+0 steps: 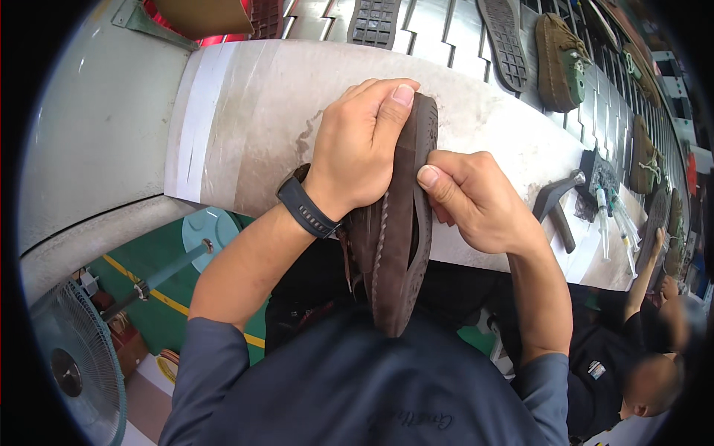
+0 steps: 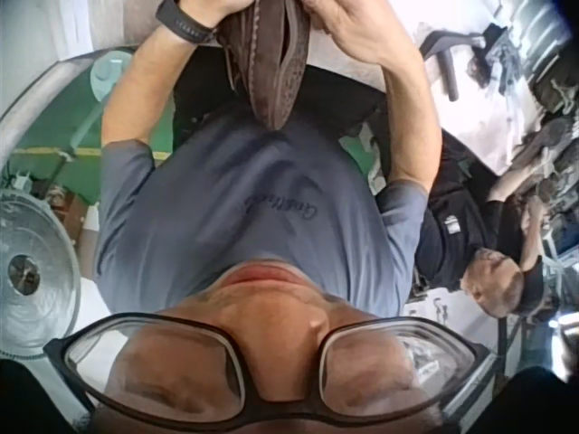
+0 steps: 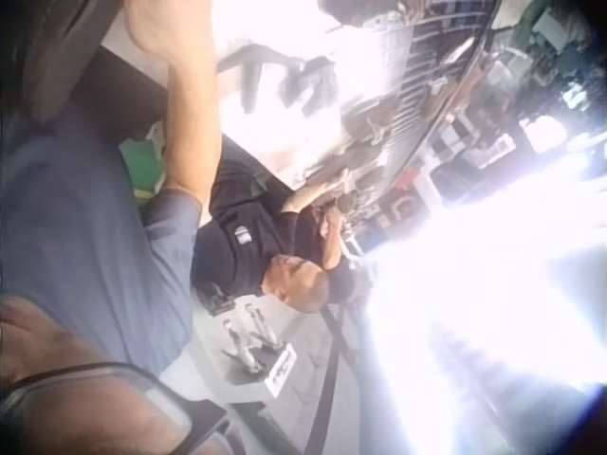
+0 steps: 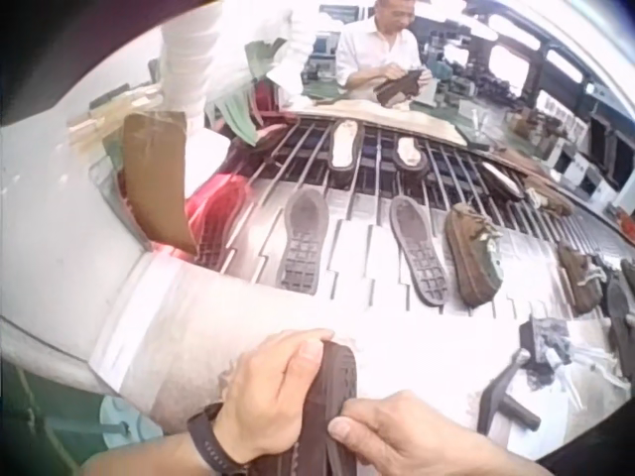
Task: The person assembles shoes by taking shoes and soles from a conveyor, pressing the soles onto the shoe bottoms by hand, and hammering along the edges with a hammer.
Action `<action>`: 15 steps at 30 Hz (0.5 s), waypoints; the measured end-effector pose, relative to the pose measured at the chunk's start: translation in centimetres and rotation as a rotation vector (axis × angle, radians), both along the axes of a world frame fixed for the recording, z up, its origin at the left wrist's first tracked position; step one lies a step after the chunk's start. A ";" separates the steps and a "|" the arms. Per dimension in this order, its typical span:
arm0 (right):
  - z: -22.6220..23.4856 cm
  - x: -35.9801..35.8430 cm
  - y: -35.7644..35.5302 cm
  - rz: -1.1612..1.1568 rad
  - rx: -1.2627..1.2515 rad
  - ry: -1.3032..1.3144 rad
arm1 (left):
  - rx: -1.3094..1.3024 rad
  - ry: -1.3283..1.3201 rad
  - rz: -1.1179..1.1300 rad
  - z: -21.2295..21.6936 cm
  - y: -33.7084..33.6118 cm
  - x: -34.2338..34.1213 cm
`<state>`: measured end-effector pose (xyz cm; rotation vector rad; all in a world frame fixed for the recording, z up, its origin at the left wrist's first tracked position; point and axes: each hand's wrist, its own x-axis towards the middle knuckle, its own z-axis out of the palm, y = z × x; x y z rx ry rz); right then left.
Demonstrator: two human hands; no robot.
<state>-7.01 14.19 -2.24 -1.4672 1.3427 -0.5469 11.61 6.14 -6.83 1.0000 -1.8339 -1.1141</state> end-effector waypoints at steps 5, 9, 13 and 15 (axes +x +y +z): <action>-1.4 -0.2 -1.2 -0.233 0.033 -0.192 | -0.010 -0.018 0.006 0.1 0.1 0.2; -3.3 1.7 -5.2 -0.648 -0.638 -0.168 | -0.091 0.035 -0.008 -0.9 -0.2 -0.1; -4.5 4.9 -7.5 -0.566 -0.499 -0.372 | -0.112 0.108 0.024 -0.5 -0.2 -0.4; -3.5 4.9 -7.6 -0.590 -0.419 -0.325 | -0.172 0.095 0.016 -0.5 -0.6 -0.7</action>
